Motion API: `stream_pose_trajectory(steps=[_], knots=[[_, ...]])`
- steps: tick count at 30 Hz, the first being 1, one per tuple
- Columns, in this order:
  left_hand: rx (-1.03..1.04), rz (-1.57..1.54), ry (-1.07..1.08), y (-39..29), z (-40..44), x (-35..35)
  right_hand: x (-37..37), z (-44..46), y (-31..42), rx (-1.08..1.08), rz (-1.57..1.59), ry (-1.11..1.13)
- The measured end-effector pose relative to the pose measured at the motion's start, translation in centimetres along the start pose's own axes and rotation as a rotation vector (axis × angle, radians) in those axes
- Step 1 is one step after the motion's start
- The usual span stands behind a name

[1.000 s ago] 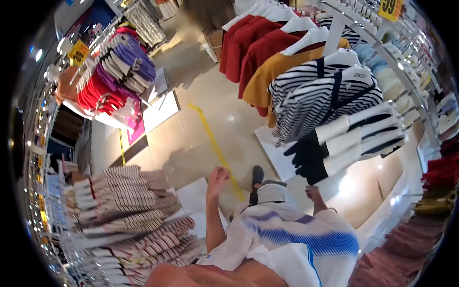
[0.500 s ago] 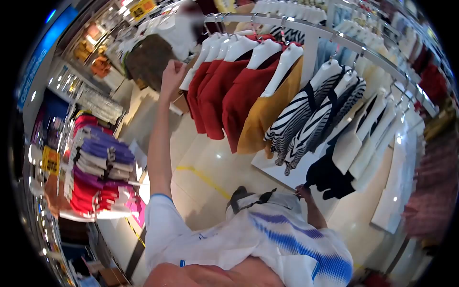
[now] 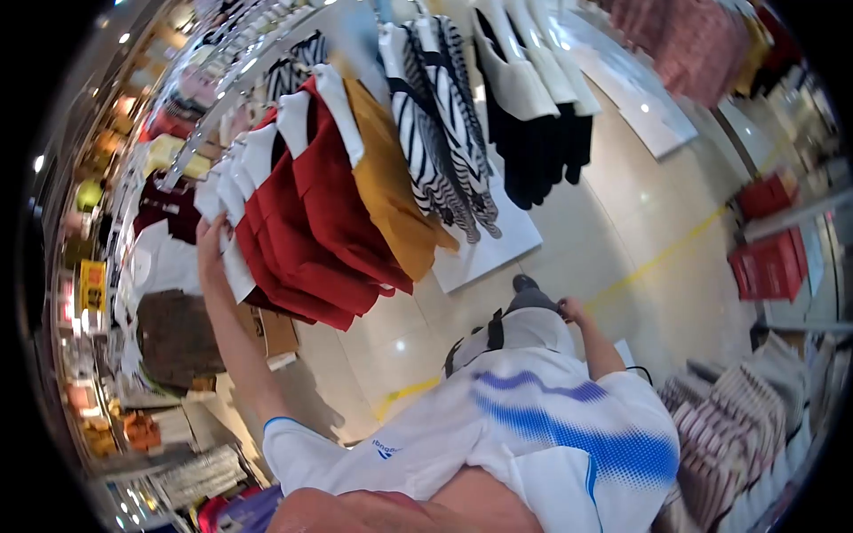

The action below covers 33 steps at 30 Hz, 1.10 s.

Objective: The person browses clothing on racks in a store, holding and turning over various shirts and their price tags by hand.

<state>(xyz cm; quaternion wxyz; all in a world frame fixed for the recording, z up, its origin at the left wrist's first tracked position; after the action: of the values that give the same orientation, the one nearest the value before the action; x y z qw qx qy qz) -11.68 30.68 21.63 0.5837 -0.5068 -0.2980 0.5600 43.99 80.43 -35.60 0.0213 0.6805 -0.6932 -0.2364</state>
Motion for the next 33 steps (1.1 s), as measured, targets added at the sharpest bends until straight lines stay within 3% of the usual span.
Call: stream_pose_trajectory(steps=[2,3,4,5,7,8,9,10,11,14,16,18,19,22,26,27,29,33], knots=[[-0.115,-0.045,-0.051,0.1,-0.3,-1.9,0.0,-1.8,-1.6,-0.019,-0.023,-0.076],[-0.128,-0.064,-0.197,-1.6,-1.5,-2.4,-0.3,-1.8,-3.1,0.0,-0.013,-0.078],[-0.12,-0.117,-0.208,-3.9,-3.1,-1.9,-0.3,-1.9,-4.0,0.014,-0.005,-0.08],[-0.106,-0.152,-0.061,-3.8,-3.5,-3.0,-0.9,-3.6,-3.9,-0.014,0.049,-0.125],[-0.115,-0.312,-0.137,-5.0,-6.3,-4.6,-1.8,-3.8,-5.2,0.032,0.072,-0.093],[-0.093,-0.331,-0.188,-6.1,-8.3,-5.7,-2.0,-3.7,-5.7,0.077,0.077,-0.051],[-0.152,-0.366,-0.412,-7.8,-11.6,-5.5,-2.4,-4.2,-5.4,0.077,0.089,-0.047],[-0.146,-0.527,-0.231,-7.9,-12.9,-5.2,-3.3,-4.8,-5.1,0.092,0.105,-0.051],[-0.117,-0.558,-0.178,-9.4,-14.9,-4.2,-4.0,-5.0,-4.7,0.105,0.117,-0.053],[-0.063,-0.599,-0.325,-12.6,-20.4,-0.5,-5.9,-4.1,-2.1,0.055,-0.007,-0.033],[-0.033,-0.631,-0.313,-11.3,-23.7,-1.0,-6.9,-1.4,0.0,-0.037,-0.13,-0.048],[0.048,-0.934,-0.294,-12.9,-26.3,3.3,-8.1,0.4,2.7,-0.141,-0.233,-0.064],[0.198,-0.949,-0.352,-14.6,-27.6,5.5,-8.3,0.2,4.6,-0.167,-0.181,-0.007],[0.397,-0.995,-0.38,-17.0,-30.4,12.4,-9.5,0.2,10.4,-0.295,-0.206,0.077],[0.53,-1.026,-0.456,-18.8,-32.3,20.7,-13.3,-3.6,17.2,-0.671,-0.52,0.049],[0.541,-0.916,-0.498,-19.1,-32.8,22.7,-14.7,-4.5,17.5,-0.672,-0.542,0.064],[0.55,-0.814,-0.564,-19.7,-33.4,27.0,-18.1,-9.9,20.5,-1.033,-0.592,0.068],[0.475,-0.824,-0.715,-14.9,-36.8,34.0,-26.7,-21.4,25.2,-0.938,-0.332,0.242]])
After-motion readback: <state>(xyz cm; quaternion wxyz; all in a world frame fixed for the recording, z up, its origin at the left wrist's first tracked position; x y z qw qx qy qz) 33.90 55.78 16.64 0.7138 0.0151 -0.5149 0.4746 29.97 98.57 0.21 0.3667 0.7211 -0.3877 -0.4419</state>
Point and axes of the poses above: each hand's wrist, its own z-axis towards the middle knuckle, its own x-axis out of the palm, y = z × x, the point moved 9 cm from there along z, towards the middle knuckle, and after that the axes turned 13 degrees about x, right-handed, at the moved point
